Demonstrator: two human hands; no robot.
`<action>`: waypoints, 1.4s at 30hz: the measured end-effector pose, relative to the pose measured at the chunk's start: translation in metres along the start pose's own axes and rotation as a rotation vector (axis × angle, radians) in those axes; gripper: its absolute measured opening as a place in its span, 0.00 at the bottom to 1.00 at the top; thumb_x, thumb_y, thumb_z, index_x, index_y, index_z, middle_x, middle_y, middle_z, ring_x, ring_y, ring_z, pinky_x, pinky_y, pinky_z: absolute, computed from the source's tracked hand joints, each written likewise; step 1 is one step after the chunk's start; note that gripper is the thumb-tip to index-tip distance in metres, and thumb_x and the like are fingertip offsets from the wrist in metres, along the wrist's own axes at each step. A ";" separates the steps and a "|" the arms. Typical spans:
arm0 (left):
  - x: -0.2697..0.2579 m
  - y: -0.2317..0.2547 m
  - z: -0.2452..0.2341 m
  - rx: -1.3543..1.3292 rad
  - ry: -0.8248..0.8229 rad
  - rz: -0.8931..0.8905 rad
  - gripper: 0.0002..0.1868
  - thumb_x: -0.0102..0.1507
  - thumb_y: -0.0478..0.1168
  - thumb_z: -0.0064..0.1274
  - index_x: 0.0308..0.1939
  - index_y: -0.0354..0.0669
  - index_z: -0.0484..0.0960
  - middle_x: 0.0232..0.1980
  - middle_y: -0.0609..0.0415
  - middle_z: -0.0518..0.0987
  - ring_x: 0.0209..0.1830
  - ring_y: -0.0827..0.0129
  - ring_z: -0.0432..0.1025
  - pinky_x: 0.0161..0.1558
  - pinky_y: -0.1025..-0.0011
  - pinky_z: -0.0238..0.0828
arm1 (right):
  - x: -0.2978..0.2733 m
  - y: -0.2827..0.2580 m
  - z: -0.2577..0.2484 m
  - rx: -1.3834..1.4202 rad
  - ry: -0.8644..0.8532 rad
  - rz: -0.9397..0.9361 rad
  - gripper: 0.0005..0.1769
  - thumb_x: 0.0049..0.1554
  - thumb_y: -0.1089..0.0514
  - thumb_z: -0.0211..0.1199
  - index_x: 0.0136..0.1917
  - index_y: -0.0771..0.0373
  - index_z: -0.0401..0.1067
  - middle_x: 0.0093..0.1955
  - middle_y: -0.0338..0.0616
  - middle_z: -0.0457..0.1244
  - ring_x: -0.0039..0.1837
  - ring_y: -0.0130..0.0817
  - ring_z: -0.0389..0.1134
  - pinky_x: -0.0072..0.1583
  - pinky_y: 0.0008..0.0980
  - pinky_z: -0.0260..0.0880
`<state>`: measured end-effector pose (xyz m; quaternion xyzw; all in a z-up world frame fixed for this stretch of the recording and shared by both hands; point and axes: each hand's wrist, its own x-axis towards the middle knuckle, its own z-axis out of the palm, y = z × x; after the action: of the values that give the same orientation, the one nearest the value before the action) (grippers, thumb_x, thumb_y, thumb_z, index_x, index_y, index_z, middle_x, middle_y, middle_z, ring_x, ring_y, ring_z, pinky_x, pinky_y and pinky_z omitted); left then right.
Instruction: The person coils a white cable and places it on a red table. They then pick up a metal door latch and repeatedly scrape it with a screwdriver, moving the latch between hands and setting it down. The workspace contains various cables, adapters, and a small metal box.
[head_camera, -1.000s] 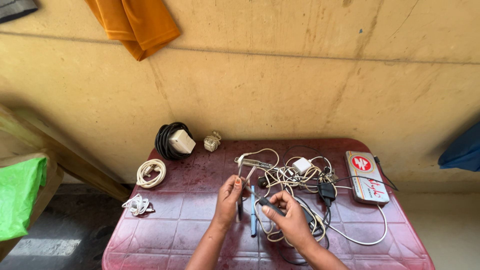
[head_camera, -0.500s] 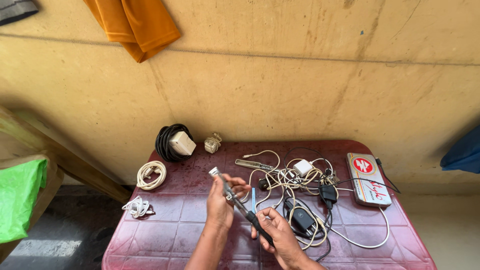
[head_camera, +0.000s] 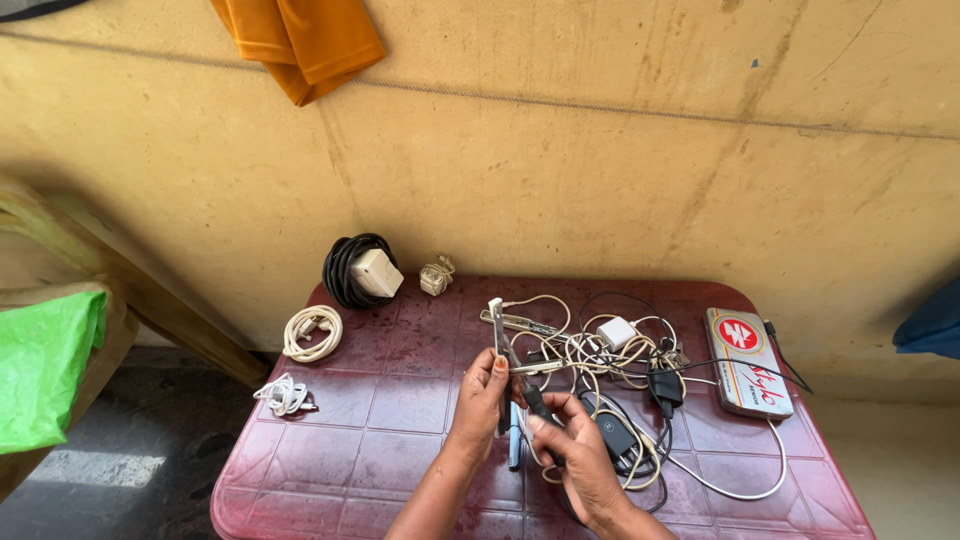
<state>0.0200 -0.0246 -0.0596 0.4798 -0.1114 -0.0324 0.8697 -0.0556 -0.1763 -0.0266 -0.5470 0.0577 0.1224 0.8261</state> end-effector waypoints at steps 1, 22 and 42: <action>0.000 0.001 0.000 -0.024 0.025 -0.022 0.12 0.72 0.49 0.45 0.43 0.44 0.73 0.29 0.59 0.73 0.28 0.76 0.69 0.33 0.76 0.70 | 0.001 0.002 -0.001 -0.067 -0.006 -0.019 0.22 0.56 0.57 0.68 0.60 0.59 0.65 0.39 0.39 0.61 0.34 0.21 0.59 0.33 0.22 0.54; -0.005 0.009 0.007 0.031 0.098 -0.103 0.13 0.66 0.48 0.57 0.43 0.45 0.76 0.34 0.62 0.76 0.31 0.78 0.70 0.35 0.77 0.69 | 0.010 -0.009 -0.011 0.001 -0.149 0.132 0.23 0.64 0.44 0.52 0.59 0.64 0.73 0.38 0.43 0.68 0.35 0.23 0.67 0.33 0.21 0.63; 0.010 0.009 -0.014 -0.178 0.199 -0.122 0.11 0.68 0.46 0.51 0.42 0.42 0.73 0.36 0.55 0.77 0.34 0.70 0.72 0.41 0.69 0.74 | 0.011 0.012 -0.013 -0.531 -0.090 -0.212 0.22 0.62 0.41 0.63 0.44 0.63 0.72 0.33 0.31 0.57 0.34 0.18 0.56 0.34 0.22 0.57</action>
<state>0.0323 -0.0098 -0.0581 0.4074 0.0083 -0.0473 0.9120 -0.0479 -0.1824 -0.0454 -0.7412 -0.0708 0.0703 0.6639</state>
